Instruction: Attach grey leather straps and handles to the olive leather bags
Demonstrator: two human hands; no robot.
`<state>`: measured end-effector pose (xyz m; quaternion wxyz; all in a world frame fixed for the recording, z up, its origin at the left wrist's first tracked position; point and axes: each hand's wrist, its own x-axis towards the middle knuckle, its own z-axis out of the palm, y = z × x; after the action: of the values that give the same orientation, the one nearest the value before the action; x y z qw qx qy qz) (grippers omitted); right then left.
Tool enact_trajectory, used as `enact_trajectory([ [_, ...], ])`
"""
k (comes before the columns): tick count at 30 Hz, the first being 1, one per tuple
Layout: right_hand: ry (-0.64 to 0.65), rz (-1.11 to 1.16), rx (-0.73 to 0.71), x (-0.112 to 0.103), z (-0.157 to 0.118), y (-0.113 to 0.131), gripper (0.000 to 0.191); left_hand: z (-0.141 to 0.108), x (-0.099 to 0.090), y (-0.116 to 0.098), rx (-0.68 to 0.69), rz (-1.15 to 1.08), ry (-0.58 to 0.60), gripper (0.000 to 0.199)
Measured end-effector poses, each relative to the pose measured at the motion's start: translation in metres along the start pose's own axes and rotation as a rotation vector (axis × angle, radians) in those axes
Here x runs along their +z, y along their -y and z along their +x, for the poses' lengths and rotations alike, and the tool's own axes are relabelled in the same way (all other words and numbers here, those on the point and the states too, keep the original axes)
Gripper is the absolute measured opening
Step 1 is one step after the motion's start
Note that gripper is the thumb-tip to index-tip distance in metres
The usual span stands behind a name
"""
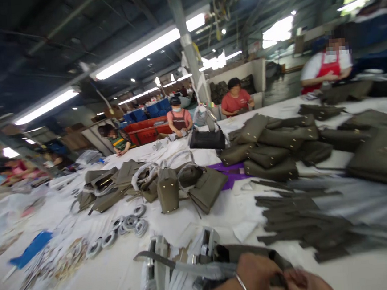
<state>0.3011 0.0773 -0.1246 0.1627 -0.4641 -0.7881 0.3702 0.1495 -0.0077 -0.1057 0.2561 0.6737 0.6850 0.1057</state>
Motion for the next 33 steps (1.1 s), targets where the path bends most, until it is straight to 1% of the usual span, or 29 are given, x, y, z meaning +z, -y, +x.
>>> enact_trajectory([
  [1, 0.125, 0.045, 0.02, 0.002, -0.004, 0.001, 0.018, -0.004, 0.001, -0.002, -0.007, 0.036, -0.003, 0.035],
  [2, 0.222, 0.095, 0.033, 0.003, -0.008, 0.003, 0.02, -0.007, 0.001, -0.003, -0.012, 0.063, -0.018, 0.034],
  [3, 0.252, 0.128, 0.055, 0.003, -0.011, 0.005, 0.021, -0.009, 0.0, -0.004, -0.007, 0.075, -0.032, 0.031],
  [5, 0.298, 0.179, 0.079, 0.002, -0.013, 0.008, 0.017, -0.011, -0.005, -0.005, 0.003, 0.086, -0.051, 0.027],
  [8, 0.299, 0.228, 0.119, -0.002, -0.013, 0.008, 0.017, -0.011, -0.01, -0.006, 0.026, 0.099, -0.068, 0.025],
  [12, 0.308, 0.255, 0.159, -0.003, -0.017, 0.003, 0.019, -0.014, -0.01, -0.006, 0.082, 0.102, -0.087, 0.026],
  [15, 0.265, 0.153, 0.198, -0.003, -0.018, -0.011, 0.018, -0.017, -0.008, -0.004, 0.067, 0.129, -0.108, 0.026],
  [19, 0.176, -0.001, 0.292, -0.004, -0.02, -0.038, 0.019, -0.019, -0.006, -0.002, 0.065, 0.144, -0.117, 0.027],
  [22, 0.126, -0.044, 0.365, -0.004, -0.024, -0.056, 0.02, -0.021, -0.005, -0.002, 0.064, 0.148, -0.114, 0.027],
  [25, 0.098, -0.07, 0.415, 0.001, -0.027, -0.067, 0.02, -0.021, -0.005, -0.003, 0.063, 0.15, -0.11, 0.027],
  [28, 0.079, -0.071, 0.424, 0.004, -0.03, -0.071, 0.02, -0.022, -0.005, -0.003, 0.071, 0.148, -0.103, 0.026],
  [30, 0.054, -0.073, 0.415, 0.004, -0.033, -0.068, 0.023, -0.022, -0.006, -0.002, 0.069, 0.144, -0.104, 0.027],
  [31, 0.024, -0.076, 0.391, 0.003, -0.035, -0.064, 0.026, -0.022, -0.007, -0.002, 0.065, 0.139, -0.108, 0.027],
  [32, -0.019, -0.075, 0.334, 0.002, -0.037, -0.059, 0.03, -0.023, -0.008, -0.002, 0.061, 0.133, -0.111, 0.027],
  [33, -0.068, -0.07, 0.24, 0.001, -0.039, -0.052, 0.033, -0.023, -0.009, -0.002, 0.059, 0.124, -0.112, 0.028],
])
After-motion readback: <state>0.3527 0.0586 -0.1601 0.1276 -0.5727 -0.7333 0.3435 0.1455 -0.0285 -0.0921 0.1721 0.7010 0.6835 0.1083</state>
